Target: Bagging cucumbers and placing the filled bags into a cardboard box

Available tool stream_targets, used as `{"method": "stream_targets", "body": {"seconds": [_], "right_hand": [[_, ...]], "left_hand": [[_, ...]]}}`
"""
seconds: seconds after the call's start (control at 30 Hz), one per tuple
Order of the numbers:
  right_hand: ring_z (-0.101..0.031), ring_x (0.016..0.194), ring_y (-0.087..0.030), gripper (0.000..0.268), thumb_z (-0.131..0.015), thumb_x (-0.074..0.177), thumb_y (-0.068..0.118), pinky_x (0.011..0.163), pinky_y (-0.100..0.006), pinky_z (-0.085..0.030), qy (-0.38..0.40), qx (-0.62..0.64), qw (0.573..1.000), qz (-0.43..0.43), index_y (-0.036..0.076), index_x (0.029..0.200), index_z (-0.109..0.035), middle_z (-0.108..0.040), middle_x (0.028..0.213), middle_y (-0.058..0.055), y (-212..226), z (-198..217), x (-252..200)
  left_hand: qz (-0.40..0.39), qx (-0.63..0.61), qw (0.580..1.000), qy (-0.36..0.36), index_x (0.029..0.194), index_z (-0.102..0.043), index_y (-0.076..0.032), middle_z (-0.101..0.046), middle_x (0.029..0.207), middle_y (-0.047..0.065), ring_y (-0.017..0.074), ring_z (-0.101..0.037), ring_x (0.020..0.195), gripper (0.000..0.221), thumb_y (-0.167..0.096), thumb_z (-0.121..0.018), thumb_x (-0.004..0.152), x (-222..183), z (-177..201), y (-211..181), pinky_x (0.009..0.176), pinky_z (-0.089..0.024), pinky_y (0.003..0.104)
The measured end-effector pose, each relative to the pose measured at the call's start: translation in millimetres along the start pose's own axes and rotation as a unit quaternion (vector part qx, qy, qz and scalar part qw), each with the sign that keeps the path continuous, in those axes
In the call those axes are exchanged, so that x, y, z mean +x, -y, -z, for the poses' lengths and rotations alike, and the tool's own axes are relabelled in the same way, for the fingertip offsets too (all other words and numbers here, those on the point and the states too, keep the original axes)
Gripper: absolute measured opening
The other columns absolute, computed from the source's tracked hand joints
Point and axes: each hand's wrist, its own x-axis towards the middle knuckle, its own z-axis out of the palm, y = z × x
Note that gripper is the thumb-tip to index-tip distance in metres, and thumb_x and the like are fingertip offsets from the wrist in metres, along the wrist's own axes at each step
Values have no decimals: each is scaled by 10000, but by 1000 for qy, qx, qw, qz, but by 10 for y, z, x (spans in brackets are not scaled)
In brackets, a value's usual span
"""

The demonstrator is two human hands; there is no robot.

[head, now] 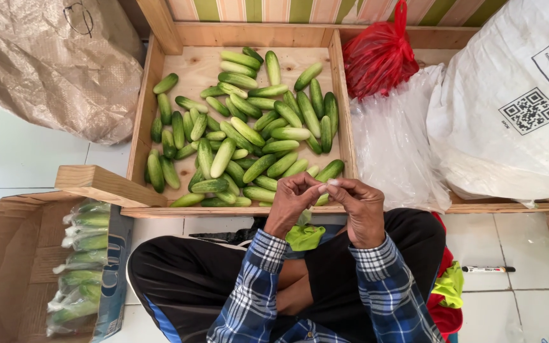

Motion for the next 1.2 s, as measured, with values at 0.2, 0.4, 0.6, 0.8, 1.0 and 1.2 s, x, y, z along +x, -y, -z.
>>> {"method": "stream_targets", "body": {"seconds": [0.2, 0.4, 0.6, 0.8, 1.0, 1.2], "right_hand": [[-676, 665, -145, 134, -829, 824, -29, 674, -300, -607, -7, -24, 999, 38, -70, 931, -761, -738, 789, -190, -1, -75, -36], [-704, 733, -166, 132, -802, 833, -69, 693, -314, -614, 50, -79, 991, 91, -60, 963, -777, -729, 832, -172, 140, -49, -16], [-697, 772, -134, 119, -827, 831, -41, 683, -279, -607, 22, -71, 992, 97, -37, 933, -764, -727, 885, -127, 212, -125, -11], [-656, 834, -113, 111, -826, 852, -9, 695, -276, -586, 55, -108, 988, 97, -26, 951, -779, -733, 931, -145, 246, -187, 72], [-710, 689, -112, 91, -821, 882, 38, 638, -232, -598, 73, -138, 984, 89, -5, 954, -785, -751, 764, -140, 296, -278, 196], [-762, 825, -177, 54, -752, 938, -6, 739, -275, -657, 89, -79, 989, 92, -20, 989, -747, -765, 982, -216, 188, -233, 560]], "left_hand": [[16, -65, 998, -2, 932, -733, 70, -558, 498, 115, 33, -441, 355, 159, -62, -796, 871, -54, 14, 29, 378, -393, 157], [8, -70, 997, -15, 920, -736, 61, -573, 525, 105, 25, -473, 410, 125, -38, -795, 870, 31, 28, 223, 432, -423, 165], [1, 2, 1000, 11, 922, -763, 23, -638, 569, 117, 35, -493, 375, 114, -84, -785, 887, -9, -95, -234, 409, -435, 160], [20, 27, 999, 26, 909, -777, -16, -692, 641, 72, 18, -576, 593, 100, -109, -789, 875, 97, 25, -275, 617, -479, 158], [-25, 143, 989, 16, 1190, -773, -111, -757, 1158, 104, 153, -552, 1212, 312, -205, -817, 895, 61, 95, -497, 1126, -412, 425], [19, 131, 968, -214, 999, -812, -66, -650, 630, 50, 17, -468, 523, 263, -300, -692, 997, -11, 109, -295, 467, -375, 166]]}}
